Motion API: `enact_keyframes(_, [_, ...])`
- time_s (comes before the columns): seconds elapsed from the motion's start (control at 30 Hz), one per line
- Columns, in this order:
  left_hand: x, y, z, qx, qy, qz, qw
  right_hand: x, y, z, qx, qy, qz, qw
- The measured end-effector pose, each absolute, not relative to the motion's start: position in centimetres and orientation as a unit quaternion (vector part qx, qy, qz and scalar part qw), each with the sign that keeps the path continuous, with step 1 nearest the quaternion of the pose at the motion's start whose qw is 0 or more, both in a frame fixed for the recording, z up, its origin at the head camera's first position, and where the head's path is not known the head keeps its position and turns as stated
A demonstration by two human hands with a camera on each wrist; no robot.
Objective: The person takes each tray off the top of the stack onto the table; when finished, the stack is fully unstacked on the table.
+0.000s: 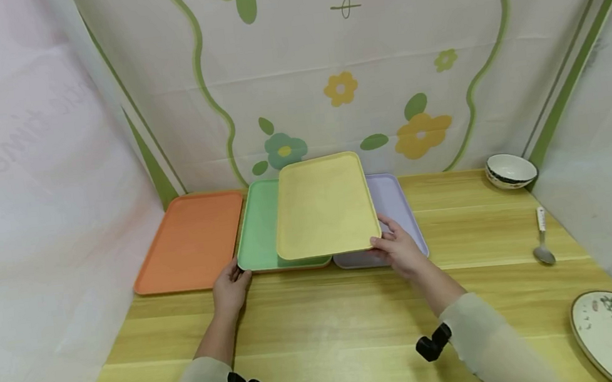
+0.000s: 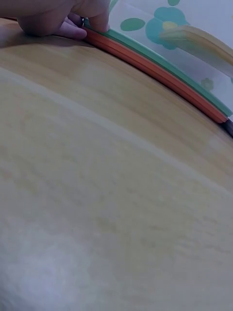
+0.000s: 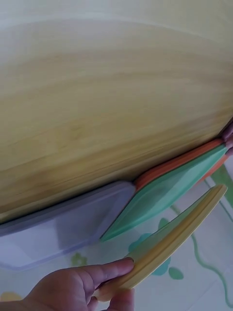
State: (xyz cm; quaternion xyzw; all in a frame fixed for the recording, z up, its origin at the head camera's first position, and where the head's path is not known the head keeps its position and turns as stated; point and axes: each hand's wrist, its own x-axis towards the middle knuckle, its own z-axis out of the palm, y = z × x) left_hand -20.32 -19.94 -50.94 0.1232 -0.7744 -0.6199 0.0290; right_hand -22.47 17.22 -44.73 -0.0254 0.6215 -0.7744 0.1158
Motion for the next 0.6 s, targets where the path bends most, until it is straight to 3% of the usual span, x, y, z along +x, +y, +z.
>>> enact_keyframes(0.6, [-20.2, -19.9, -51.0, 0.117, -0.778, -0.617, 0.027, -19.5, 29.5, -43.0, -0.097, 0.578, -0.804, 0.102])
